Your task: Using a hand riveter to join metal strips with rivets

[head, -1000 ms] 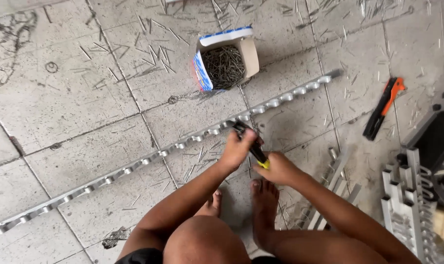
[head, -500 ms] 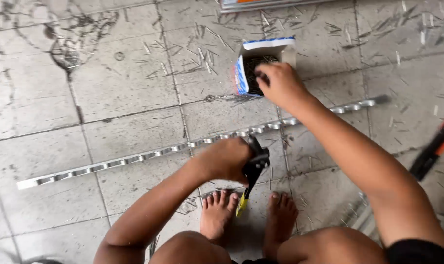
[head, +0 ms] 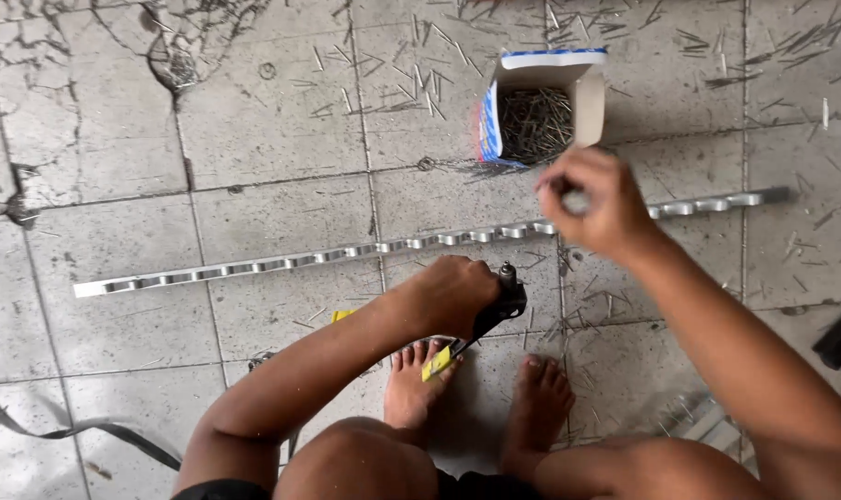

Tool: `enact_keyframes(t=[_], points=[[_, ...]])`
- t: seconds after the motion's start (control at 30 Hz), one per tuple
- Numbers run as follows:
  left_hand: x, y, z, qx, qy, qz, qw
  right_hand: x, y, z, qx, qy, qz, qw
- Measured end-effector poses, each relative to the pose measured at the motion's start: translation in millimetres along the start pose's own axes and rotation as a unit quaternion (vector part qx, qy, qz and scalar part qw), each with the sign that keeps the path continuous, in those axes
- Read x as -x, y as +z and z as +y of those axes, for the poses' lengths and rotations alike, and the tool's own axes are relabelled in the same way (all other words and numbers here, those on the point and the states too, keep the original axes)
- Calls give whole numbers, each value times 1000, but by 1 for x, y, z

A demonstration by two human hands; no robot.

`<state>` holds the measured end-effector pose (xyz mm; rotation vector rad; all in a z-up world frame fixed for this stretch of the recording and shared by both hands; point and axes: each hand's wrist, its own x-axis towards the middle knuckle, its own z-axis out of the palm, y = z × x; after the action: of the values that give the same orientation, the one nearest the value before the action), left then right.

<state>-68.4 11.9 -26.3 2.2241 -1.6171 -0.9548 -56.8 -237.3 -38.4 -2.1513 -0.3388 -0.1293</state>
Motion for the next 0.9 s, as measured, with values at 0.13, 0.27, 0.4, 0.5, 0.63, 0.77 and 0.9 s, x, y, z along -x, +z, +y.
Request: enact_keyframes(t=[0.13,0.27,0.4,0.5,0.63,0.77,0.9], points=[[-13,1,16,-30,19,0,999,20,-13,-88,-196,97,-74,973],[-17,3,22,-31,37,-3,999,34,-19,-95,-151,109,-79,979],[-21,11,24,-44,25,-5,999,38,-18,-90,-146,134,-104,975],[-25,19,16,-33,11,5,999,28,-23,-97,-113,144,-174,968],[-15,-24,14,306,-23,204,930,38,-37,-85,-87,260,-357,893],[-41,-13,14,564,-111,481,662,110,39,-43,-230,232,-328,887],[-25,-1,-14,493,-64,487,718,112,66,-75,-413,230,-130,871]])
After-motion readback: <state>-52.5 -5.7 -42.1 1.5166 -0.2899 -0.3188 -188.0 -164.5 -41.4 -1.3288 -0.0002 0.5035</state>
